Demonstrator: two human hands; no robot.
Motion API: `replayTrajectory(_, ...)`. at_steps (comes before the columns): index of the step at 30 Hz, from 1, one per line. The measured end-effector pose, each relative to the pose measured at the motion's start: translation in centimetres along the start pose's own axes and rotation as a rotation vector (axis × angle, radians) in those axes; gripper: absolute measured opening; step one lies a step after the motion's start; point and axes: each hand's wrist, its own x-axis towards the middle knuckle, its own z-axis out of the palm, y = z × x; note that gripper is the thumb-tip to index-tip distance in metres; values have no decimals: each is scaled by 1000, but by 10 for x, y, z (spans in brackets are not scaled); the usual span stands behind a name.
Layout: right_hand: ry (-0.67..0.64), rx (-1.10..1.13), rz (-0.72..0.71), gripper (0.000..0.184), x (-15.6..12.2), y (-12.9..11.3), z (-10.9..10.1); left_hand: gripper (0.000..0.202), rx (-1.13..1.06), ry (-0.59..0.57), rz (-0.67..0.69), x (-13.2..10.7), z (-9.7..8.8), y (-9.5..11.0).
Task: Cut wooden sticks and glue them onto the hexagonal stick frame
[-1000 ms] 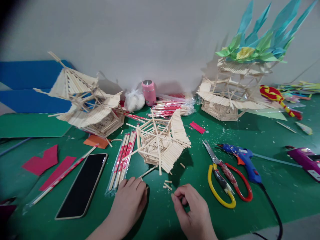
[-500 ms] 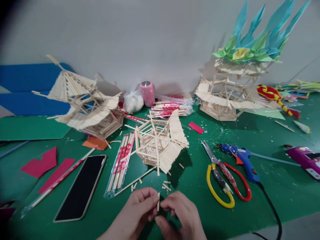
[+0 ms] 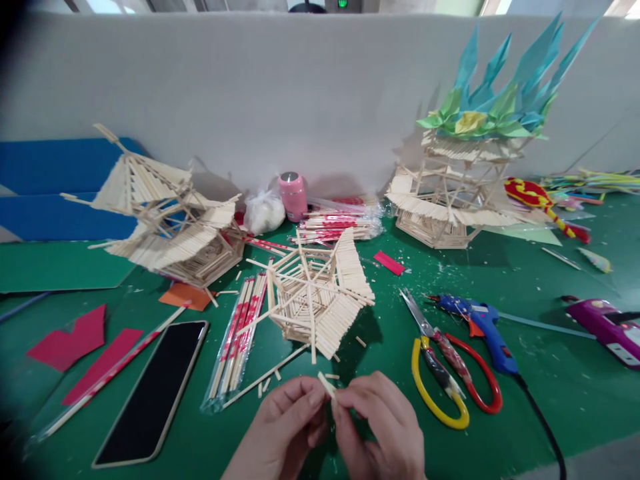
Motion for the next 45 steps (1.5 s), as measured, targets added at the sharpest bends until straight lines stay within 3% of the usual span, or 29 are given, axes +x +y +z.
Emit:
replayTrajectory(8,22,20,18,14,11,4,6,20,47,96,45,3,-1,9)
replayTrajectory(29,27,48,39,11,17,4,13,12,11,24,71,7,9,19)
replayTrajectory(45,8,48,71,12,17,8,11,12,61,38,67,8,11,20)
